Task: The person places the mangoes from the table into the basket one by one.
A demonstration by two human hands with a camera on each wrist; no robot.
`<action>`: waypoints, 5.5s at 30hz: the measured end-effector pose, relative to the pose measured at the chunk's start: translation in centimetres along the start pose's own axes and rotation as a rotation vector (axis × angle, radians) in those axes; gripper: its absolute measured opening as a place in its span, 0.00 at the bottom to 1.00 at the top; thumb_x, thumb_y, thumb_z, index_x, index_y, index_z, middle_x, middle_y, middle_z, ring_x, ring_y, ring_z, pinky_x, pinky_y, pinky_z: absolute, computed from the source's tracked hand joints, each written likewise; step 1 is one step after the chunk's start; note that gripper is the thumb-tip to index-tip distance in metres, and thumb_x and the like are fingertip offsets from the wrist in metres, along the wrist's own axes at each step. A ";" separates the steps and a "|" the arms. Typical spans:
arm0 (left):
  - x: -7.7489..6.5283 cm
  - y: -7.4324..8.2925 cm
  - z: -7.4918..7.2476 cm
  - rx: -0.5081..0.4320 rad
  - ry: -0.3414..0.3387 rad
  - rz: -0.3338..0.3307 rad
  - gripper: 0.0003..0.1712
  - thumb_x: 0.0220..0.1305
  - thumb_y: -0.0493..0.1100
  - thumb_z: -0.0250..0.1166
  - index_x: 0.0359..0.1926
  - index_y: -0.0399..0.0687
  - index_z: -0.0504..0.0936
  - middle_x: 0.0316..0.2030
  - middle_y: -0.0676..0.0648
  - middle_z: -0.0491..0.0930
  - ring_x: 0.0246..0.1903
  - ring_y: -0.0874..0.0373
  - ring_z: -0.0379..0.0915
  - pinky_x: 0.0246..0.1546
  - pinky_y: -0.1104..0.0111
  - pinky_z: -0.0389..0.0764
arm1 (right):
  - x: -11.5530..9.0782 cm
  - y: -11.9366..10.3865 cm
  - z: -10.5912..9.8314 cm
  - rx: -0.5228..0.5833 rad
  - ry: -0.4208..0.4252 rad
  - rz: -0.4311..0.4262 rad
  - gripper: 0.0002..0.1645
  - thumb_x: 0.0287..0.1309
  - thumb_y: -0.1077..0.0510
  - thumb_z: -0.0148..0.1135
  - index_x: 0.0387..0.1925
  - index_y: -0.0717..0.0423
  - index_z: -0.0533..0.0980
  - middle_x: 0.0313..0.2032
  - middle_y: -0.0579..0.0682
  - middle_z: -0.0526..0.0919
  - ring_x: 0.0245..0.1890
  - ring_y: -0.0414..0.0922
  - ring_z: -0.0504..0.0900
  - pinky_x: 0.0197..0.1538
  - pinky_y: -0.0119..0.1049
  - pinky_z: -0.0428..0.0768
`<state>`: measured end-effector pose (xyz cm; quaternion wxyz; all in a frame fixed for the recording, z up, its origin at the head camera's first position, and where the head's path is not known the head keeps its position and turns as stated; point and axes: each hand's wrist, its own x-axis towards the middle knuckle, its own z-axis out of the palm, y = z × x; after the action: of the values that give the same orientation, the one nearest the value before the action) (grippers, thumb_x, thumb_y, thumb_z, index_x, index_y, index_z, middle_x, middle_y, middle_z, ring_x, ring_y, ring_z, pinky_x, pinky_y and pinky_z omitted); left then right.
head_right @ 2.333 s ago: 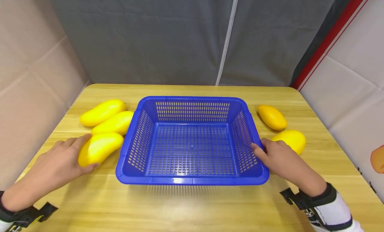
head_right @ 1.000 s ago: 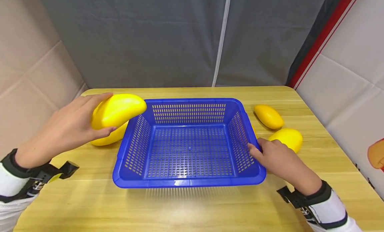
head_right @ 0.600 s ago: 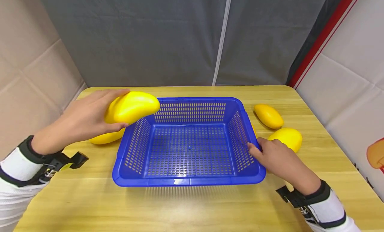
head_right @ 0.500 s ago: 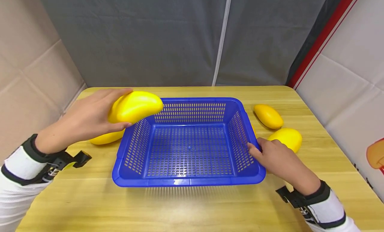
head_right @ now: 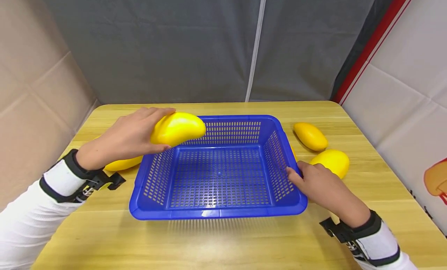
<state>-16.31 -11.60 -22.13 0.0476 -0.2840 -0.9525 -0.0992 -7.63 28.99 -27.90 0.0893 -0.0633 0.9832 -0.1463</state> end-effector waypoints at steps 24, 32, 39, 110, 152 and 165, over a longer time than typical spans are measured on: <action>3.6 0.9 2.4 0.024 -0.106 0.081 0.48 0.48 0.53 0.74 0.67 0.43 0.63 0.50 0.41 0.75 0.45 0.48 0.72 0.37 0.54 0.78 | 0.0 0.1 0.2 0.019 -0.011 0.007 0.28 0.72 0.40 0.41 0.37 0.61 0.73 0.17 0.43 0.74 0.18 0.40 0.72 0.22 0.35 0.67; 4.2 1.7 2.8 0.052 -0.123 0.131 0.45 0.48 0.53 0.74 0.64 0.41 0.66 0.48 0.40 0.76 0.43 0.47 0.73 0.37 0.54 0.78 | -0.1 0.0 0.2 0.018 0.003 0.001 0.27 0.72 0.41 0.41 0.36 0.61 0.73 0.17 0.43 0.74 0.19 0.40 0.72 0.23 0.35 0.68; 5.5 2.7 3.2 0.152 -0.177 0.180 0.42 0.47 0.53 0.74 0.61 0.39 0.70 0.49 0.39 0.76 0.45 0.44 0.72 0.39 0.54 0.78 | -0.1 0.3 0.4 0.020 -0.005 0.007 0.27 0.72 0.42 0.41 0.37 0.63 0.73 0.18 0.44 0.75 0.19 0.41 0.72 0.22 0.35 0.67; 6.8 4.2 8.8 0.743 -0.117 0.287 0.57 0.23 0.65 0.81 0.55 0.39 0.72 0.41 0.42 0.76 0.36 0.50 0.75 0.23 0.65 0.80 | -0.1 -0.3 0.6 0.006 0.001 -0.006 0.24 0.73 0.45 0.41 0.33 0.60 0.72 0.18 0.43 0.72 0.18 0.40 0.70 0.21 0.33 0.66; 3.9 -2.4 -1.5 0.303 -0.158 -0.005 0.46 0.50 0.53 0.75 0.60 0.29 0.65 0.49 0.34 0.72 0.43 0.42 0.74 0.37 0.52 0.80 | -0.2 -0.2 0.2 0.019 -0.023 0.001 0.26 0.74 0.45 0.39 0.34 0.62 0.72 0.18 0.44 0.73 0.19 0.40 0.71 0.22 0.34 0.67; 0.6 -7.2 0.2 0.192 -0.225 -0.113 0.44 0.50 0.53 0.75 0.56 0.26 0.66 0.44 0.33 0.73 0.37 0.43 0.76 0.33 0.51 0.80 | -0.4 -0.3 0.4 0.045 -0.030 0.004 0.26 0.73 0.44 0.40 0.34 0.61 0.72 0.18 0.43 0.74 0.18 0.40 0.72 0.21 0.33 0.67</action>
<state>-20.74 -17.13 -23.37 -0.0380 -0.2334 -0.9714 0.0224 -7.11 28.65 -28.07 0.1058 -0.0616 0.9783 -0.1673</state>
